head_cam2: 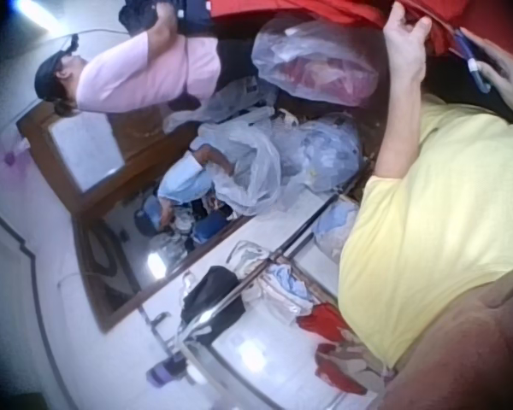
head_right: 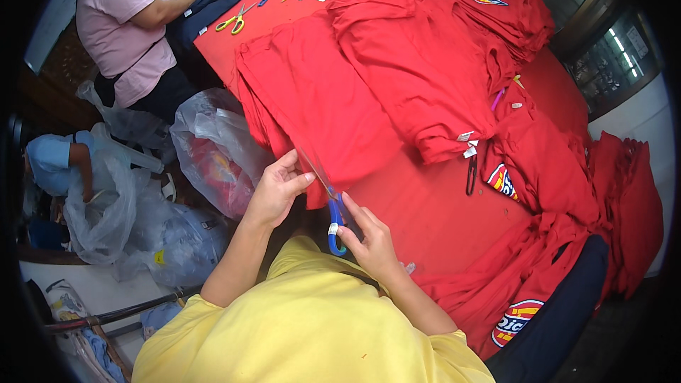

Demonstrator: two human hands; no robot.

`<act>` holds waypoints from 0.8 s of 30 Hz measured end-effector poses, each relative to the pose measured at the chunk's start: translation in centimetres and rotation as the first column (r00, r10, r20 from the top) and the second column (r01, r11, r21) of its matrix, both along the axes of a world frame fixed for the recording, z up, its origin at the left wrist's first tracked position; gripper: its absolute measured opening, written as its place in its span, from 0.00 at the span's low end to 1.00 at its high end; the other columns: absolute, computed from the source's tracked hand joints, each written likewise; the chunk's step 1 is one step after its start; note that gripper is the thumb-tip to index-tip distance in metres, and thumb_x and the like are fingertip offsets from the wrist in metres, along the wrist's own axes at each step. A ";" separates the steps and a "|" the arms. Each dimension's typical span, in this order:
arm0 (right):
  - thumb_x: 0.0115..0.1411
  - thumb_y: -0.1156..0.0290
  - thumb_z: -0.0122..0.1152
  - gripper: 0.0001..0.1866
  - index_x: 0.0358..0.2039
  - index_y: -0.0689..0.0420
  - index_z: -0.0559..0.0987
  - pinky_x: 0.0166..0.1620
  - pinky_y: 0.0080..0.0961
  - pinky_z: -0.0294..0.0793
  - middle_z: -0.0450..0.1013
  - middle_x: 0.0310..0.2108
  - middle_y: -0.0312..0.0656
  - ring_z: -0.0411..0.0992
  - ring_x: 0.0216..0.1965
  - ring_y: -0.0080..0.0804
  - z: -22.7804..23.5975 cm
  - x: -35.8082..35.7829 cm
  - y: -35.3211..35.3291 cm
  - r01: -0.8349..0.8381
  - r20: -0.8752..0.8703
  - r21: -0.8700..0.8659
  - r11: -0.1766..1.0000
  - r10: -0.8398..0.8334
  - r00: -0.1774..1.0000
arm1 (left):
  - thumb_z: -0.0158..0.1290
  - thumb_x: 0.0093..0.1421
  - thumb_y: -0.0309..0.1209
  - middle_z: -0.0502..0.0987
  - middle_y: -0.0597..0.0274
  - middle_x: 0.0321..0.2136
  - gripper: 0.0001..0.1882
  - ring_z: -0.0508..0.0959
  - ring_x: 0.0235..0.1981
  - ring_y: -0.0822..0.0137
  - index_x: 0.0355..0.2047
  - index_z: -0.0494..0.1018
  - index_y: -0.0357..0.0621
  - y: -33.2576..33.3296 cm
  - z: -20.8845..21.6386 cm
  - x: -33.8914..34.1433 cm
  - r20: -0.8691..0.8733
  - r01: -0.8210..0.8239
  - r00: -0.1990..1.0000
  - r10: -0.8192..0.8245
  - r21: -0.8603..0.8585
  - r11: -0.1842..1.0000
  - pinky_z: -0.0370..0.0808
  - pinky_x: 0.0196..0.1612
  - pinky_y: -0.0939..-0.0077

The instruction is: The person cuts white tags off red garments using shears and moves the garments to a stack.

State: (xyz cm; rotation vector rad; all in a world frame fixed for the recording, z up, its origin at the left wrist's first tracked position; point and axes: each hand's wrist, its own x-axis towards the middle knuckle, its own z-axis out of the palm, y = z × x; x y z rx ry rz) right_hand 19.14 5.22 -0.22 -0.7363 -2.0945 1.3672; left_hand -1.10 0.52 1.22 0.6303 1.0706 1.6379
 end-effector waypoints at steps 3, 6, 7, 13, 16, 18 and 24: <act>0.59 0.76 0.58 0.26 0.59 0.57 0.67 0.31 0.17 0.71 0.73 0.34 0.41 0.70 0.27 0.22 0.6 -0.3 0.2 0.027 0.017 -0.293 0.956 -0.023 1.000 | 0.51 0.58 0.18 0.75 0.63 0.42 0.19 0.75 0.40 0.76 0.52 0.68 0.35 0.4 0.3 0.5 0.048 -0.059 0.997 0.059 0.001 0.998 0.73 0.44 0.80; 0.60 0.76 0.58 0.26 0.59 0.56 0.67 0.27 0.14 0.70 0.73 0.35 0.39 0.70 0.27 0.18 -0.2 -0.1 0.6 0.053 0.007 -0.454 0.889 -0.056 0.998 | 0.50 0.58 0.18 0.75 0.63 0.42 0.20 0.75 0.41 0.75 0.52 0.67 0.35 0.6 -0.5 -0.1 0.105 -0.010 0.994 0.008 0.017 1.000 0.72 0.45 0.80; 0.60 0.76 0.57 0.26 0.60 0.57 0.67 0.29 0.15 0.71 0.73 0.37 0.40 0.70 0.29 0.18 0.0 -0.2 0.6 0.052 0.029 -0.455 0.889 -0.043 0.999 | 0.49 0.58 0.18 0.74 0.61 0.45 0.21 0.74 0.44 0.73 0.54 0.66 0.35 0.8 -1.7 -0.8 0.124 -0.026 0.992 0.024 0.009 1.000 0.72 0.48 0.78; 0.58 0.77 0.59 0.28 0.59 0.63 0.66 0.48 0.21 0.69 0.72 0.47 0.44 0.70 0.43 0.23 -1.4 -0.8 0.9 -0.048 -0.089 -0.319 0.947 0.020 0.996 | 0.48 0.58 0.16 0.74 0.58 0.47 0.22 0.77 0.45 0.67 0.54 0.65 0.37 1.2 -1.7 -2.0 0.123 -0.006 0.992 0.012 -0.047 0.999 0.74 0.49 0.72; 0.56 0.78 0.60 0.31 0.60 0.63 0.64 0.49 0.22 0.70 0.71 0.47 0.44 0.70 0.44 0.24 -0.7 -2.3 1.8 0.010 -0.176 -0.353 0.936 -0.077 0.981 | 0.50 0.57 0.17 0.75 0.57 0.46 0.24 0.78 0.42 0.66 0.55 0.63 0.39 0.7 -1.7 -1.0 0.179 0.049 0.983 -0.026 -0.130 0.990 0.77 0.44 0.72; 0.54 0.81 0.59 0.32 0.60 0.62 0.61 0.51 0.24 0.70 0.67 0.54 0.44 0.71 0.47 0.28 -0.4 -3.4 3.1 0.126 -0.066 -0.184 0.975 -0.140 0.988 | 0.52 0.58 0.19 0.76 0.55 0.42 0.26 0.79 0.39 0.65 0.56 0.61 0.40 0.5 -3.5 0.3 0.223 0.118 0.972 -0.075 -0.186 0.975 0.79 0.41 0.72; 0.53 0.84 0.54 0.34 0.61 0.58 0.58 0.43 0.21 0.73 0.66 0.41 0.41 0.71 0.39 0.24 -2.7 -7.4 5.6 0.155 -0.112 -0.446 0.881 -0.226 0.968 | 0.51 0.63 0.29 0.77 0.61 0.31 0.11 0.78 0.35 0.72 0.45 0.71 0.38 2.0 -5.4 -0.6 -0.116 0.106 0.983 -0.142 -0.273 0.956 0.76 0.37 0.77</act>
